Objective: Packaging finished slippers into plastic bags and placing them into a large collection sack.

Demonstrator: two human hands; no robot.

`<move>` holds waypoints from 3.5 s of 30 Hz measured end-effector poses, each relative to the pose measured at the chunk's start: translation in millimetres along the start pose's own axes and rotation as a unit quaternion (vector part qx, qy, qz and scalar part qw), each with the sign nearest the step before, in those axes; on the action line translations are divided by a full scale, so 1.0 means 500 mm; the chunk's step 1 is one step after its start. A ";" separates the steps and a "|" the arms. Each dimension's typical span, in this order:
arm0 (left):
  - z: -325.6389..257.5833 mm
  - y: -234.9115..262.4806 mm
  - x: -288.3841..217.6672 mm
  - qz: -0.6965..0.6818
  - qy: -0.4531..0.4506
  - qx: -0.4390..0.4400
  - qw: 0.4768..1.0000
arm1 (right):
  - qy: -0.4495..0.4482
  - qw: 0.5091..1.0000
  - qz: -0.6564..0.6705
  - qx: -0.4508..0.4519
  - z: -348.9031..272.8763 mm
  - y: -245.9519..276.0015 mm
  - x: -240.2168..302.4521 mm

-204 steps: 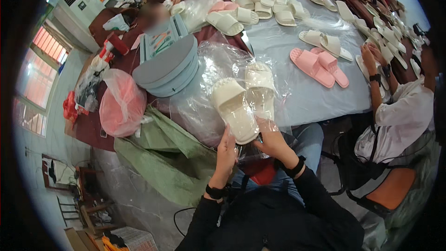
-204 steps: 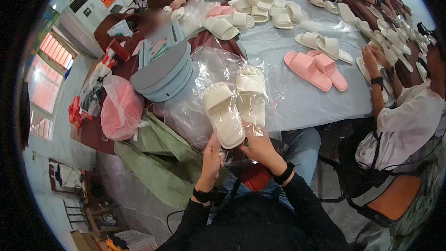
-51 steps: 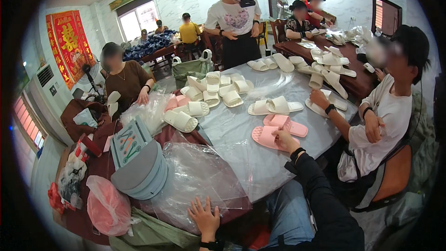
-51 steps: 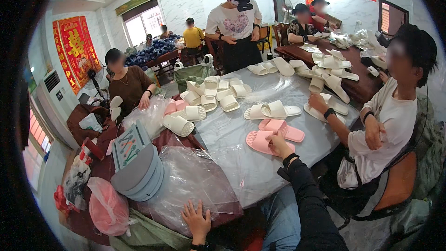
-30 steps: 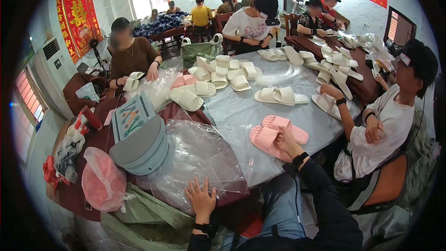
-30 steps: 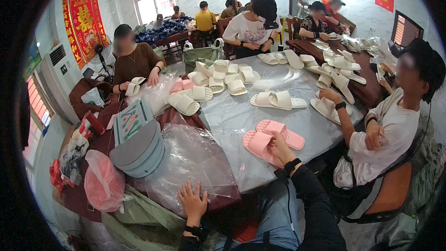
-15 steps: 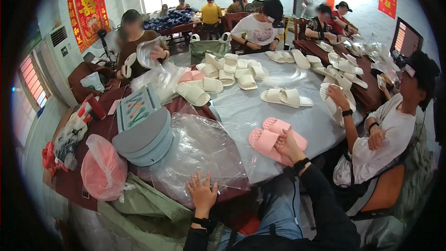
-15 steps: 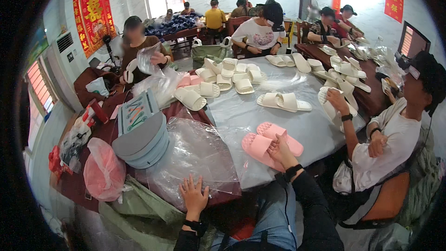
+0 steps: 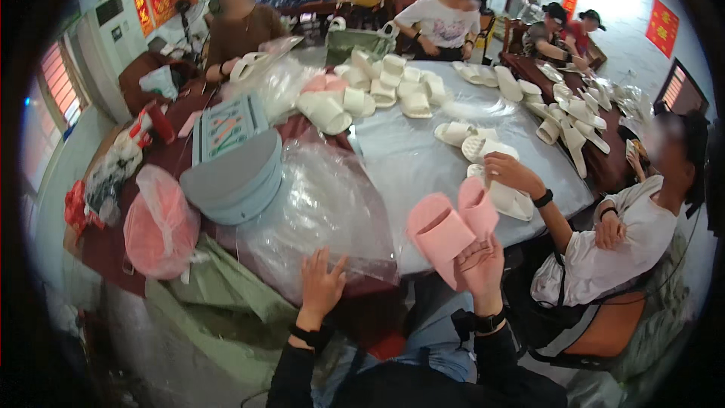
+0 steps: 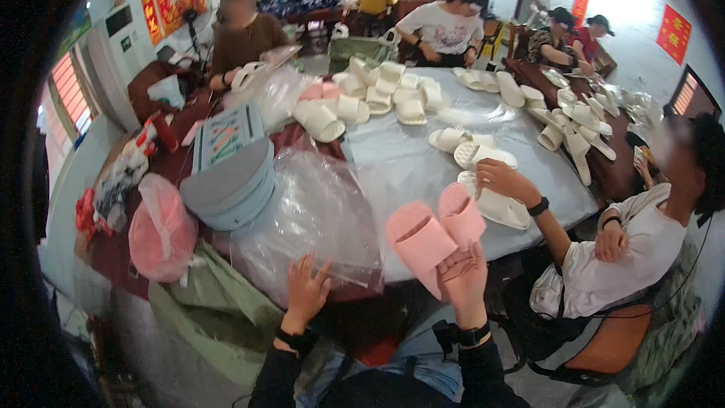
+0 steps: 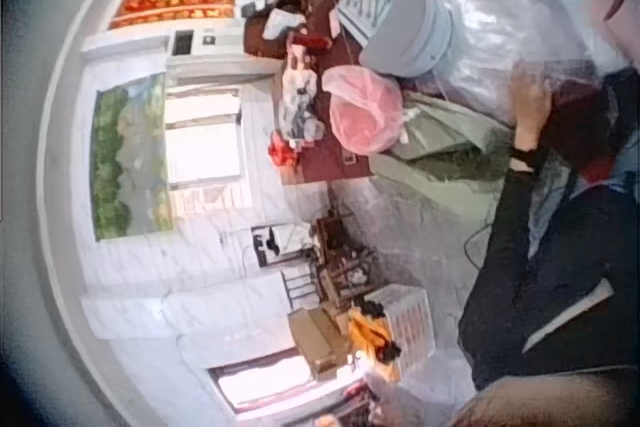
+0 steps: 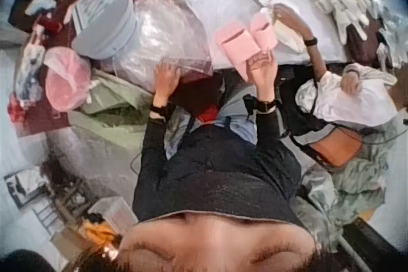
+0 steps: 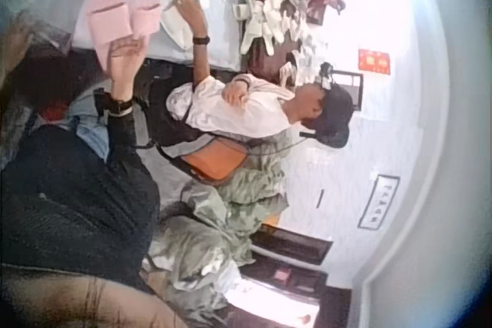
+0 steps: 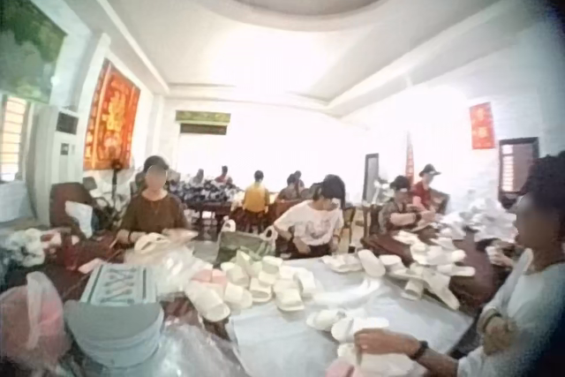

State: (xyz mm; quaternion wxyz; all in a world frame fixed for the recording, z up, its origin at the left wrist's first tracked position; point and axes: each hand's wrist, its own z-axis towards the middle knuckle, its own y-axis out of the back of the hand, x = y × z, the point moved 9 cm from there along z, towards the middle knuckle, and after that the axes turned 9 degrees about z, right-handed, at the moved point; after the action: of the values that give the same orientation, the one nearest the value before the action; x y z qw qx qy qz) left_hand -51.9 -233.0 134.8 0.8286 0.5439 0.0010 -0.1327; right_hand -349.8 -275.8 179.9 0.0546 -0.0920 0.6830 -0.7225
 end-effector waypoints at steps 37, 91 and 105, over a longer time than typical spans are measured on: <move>-0.049 0.023 0.141 0.089 0.247 0.037 0.964 | -0.090 0.931 -0.318 -0.155 -0.086 0.057 -0.069; 0.102 0.069 -0.036 -0.253 0.053 -0.074 0.963 | -0.177 0.874 -0.418 -0.173 -0.120 0.048 -0.166; 0.085 0.098 -0.194 -0.240 -0.060 -0.031 0.968 | -0.135 0.973 -0.158 -0.097 -0.067 0.045 -0.231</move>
State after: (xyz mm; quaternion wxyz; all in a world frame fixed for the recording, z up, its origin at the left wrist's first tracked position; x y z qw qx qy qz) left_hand -141.0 -231.9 210.6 0.7877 0.4927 0.0854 -0.3599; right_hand -244.9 -221.0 148.9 0.0222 -0.3002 0.7128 -0.6335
